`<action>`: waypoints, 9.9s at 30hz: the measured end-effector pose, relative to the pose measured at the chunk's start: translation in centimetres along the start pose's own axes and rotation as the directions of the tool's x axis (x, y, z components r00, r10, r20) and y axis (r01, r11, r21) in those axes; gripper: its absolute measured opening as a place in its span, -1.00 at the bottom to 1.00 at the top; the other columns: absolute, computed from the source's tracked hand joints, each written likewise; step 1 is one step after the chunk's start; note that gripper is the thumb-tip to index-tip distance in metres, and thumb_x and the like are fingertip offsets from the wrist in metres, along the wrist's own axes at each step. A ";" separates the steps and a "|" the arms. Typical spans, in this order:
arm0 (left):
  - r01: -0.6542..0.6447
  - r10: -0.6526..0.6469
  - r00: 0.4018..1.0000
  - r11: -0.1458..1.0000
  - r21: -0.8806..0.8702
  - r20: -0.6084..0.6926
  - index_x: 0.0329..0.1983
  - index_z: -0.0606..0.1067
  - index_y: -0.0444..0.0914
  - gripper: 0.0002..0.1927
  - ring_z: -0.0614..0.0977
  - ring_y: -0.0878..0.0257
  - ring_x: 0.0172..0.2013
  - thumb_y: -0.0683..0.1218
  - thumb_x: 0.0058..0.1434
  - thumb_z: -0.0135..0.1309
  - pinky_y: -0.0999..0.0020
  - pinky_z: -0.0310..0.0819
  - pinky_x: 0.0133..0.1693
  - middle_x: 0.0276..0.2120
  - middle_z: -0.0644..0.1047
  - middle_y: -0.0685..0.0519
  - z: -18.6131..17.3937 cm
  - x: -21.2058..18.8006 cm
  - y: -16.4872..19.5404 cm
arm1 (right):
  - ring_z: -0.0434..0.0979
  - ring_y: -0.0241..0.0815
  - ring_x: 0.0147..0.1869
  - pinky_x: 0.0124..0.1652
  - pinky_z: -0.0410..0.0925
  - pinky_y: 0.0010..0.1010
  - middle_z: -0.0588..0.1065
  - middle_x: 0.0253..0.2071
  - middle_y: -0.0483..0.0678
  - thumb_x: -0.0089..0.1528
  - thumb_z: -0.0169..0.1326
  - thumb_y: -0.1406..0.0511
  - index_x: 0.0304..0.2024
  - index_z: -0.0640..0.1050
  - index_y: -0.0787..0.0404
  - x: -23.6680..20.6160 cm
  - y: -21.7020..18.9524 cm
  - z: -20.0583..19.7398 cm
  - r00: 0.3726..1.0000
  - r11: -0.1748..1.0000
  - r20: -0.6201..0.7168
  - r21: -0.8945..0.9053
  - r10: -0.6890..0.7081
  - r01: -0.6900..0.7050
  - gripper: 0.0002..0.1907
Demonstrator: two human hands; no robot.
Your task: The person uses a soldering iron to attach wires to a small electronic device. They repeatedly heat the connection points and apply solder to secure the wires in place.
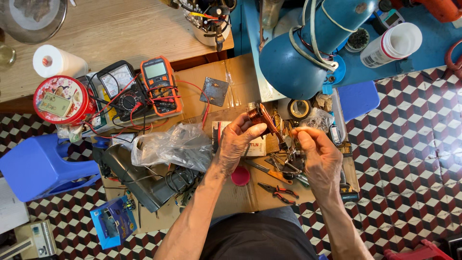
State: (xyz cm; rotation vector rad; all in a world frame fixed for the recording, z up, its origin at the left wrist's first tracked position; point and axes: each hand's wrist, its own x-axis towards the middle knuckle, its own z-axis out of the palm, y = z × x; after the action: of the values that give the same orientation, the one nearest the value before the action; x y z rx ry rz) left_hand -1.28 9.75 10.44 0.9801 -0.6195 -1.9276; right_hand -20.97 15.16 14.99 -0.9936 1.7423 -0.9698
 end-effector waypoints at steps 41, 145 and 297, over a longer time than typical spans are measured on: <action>0.097 -0.115 0.969 0.991 0.093 0.217 0.32 0.42 -0.30 -0.45 0.58 0.30 0.13 -0.32 0.25 0.19 0.34 0.47 0.23 0.11 0.56 0.04 0.4 4.4 -1.8 | 0.46 -0.23 0.27 0.25 0.36 -0.42 0.45 0.16 -0.02 0.31 0.17 0.37 0.18 0.51 0.27 6.4 3.8 -0.7 0.923 0.956 0.270 0.177 -0.276 0.234 -0.62; -0.008 -0.006 0.996 0.987 -0.159 -0.089 0.29 0.39 -0.29 -0.48 0.60 0.33 -0.02 0.00 0.33 0.16 0.31 0.57 0.04 0.01 0.56 0.06 -7.1 -11.0 1.9 | 0.52 -0.06 -0.41 -0.40 0.41 -0.24 0.46 -0.37 0.02 0.28 0.11 0.43 0.26 0.50 0.09 -1.6 2.1 6.3 0.743 0.546 0.388 -0.509 -0.545 0.666 -0.53; -0.041 0.009 0.974 0.990 -0.138 -0.227 0.11 0.46 -0.22 -0.63 0.62 0.31 -0.05 -0.04 0.28 0.19 0.31 0.52 0.03 0.00 0.60 0.07 -4.7 -21.5 -3.4 | 0.44 0.05 0.12 0.11 0.32 -0.13 0.44 -0.05 0.04 0.26 0.15 0.35 -0.09 0.52 0.20 -10.7 18.8 -1.1 0.911 0.207 0.293 -0.910 -0.292 0.359 -0.82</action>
State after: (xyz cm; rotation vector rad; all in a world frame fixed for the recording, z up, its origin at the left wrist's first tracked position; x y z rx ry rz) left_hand 7.84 29.79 13.72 1.0759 -0.3572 -1.7791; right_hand -22.98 32.17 1.63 -2.2354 2.0817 0.0986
